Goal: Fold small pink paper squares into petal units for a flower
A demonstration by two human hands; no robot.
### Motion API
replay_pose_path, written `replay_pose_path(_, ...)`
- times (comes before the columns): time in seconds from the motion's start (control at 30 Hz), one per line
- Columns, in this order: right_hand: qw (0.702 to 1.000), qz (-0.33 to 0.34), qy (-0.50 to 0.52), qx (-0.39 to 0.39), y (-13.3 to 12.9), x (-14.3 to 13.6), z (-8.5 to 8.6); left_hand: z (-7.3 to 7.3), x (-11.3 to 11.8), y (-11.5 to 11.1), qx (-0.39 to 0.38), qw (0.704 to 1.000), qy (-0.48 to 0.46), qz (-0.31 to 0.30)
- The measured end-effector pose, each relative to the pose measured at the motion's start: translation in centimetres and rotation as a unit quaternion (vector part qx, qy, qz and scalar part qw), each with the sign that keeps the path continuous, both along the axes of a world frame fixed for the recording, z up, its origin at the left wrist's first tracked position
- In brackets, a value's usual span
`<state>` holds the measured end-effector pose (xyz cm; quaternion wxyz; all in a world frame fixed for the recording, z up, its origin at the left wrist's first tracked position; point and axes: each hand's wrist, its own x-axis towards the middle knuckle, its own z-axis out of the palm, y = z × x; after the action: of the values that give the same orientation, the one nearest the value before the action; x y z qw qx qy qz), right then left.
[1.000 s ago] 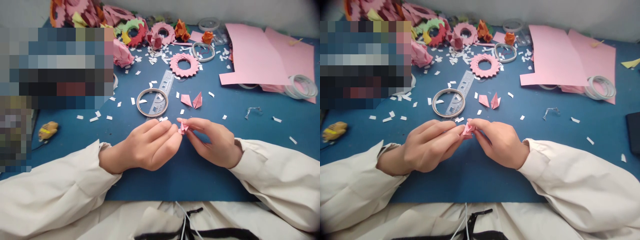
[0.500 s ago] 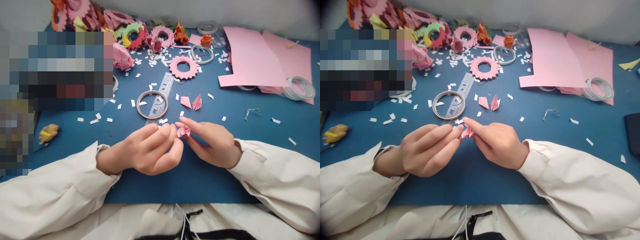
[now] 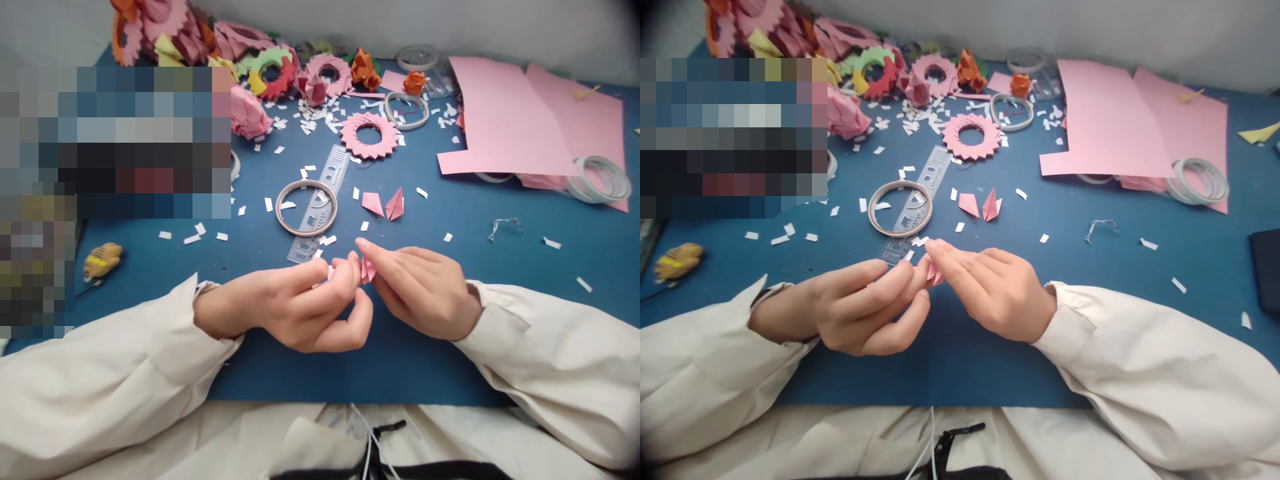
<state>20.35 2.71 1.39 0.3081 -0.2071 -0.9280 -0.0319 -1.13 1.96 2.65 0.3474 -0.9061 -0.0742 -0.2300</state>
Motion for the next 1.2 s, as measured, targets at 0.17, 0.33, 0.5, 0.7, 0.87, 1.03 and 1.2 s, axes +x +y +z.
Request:
replay_pose_path(0.17, 1.000, -0.010, 0.015, -0.008, -0.08, -0.06, -0.11, -0.34, 0.05, -0.19, 0.004, 1.000, -0.007, 0.017)
replay_pose_path(0.33, 0.997, -0.041, 0.027, -0.063, -0.08, -0.10, -0.25, -0.37, -0.21, -0.28, -0.001, 1.000, -0.008, 0.029)
replay_pose_path(0.5, 0.995, -0.062, 0.034, -0.073, -0.14, -0.08, -0.36, -0.50, -0.15, -0.20, -0.017, 0.999, -0.020, 0.031)
replay_pose_path(0.7, 0.997, -0.042, 0.019, -0.067, -0.19, -0.09, -0.21, -0.51, 0.01, -0.18, -0.035, 0.998, -0.037, 0.035)
replay_pose_path(0.87, 0.997, -0.048, 0.021, -0.062, -0.27, -0.17, -0.30, -0.63, -0.05, -0.39, -0.039, 0.997, -0.044, 0.040)
replay_pose_path(1.03, 0.996, -0.051, 0.025, -0.067, -0.20, -0.11, -0.47, -0.53, 0.09, -0.34, -0.048, 0.995, -0.079, 0.029)
replay_pose_path(1.2, 0.997, -0.040, 0.025, -0.062, -0.08, -0.04, -0.58, -0.13, 0.50, 0.06, -0.032, 0.992, -0.109, 0.051)
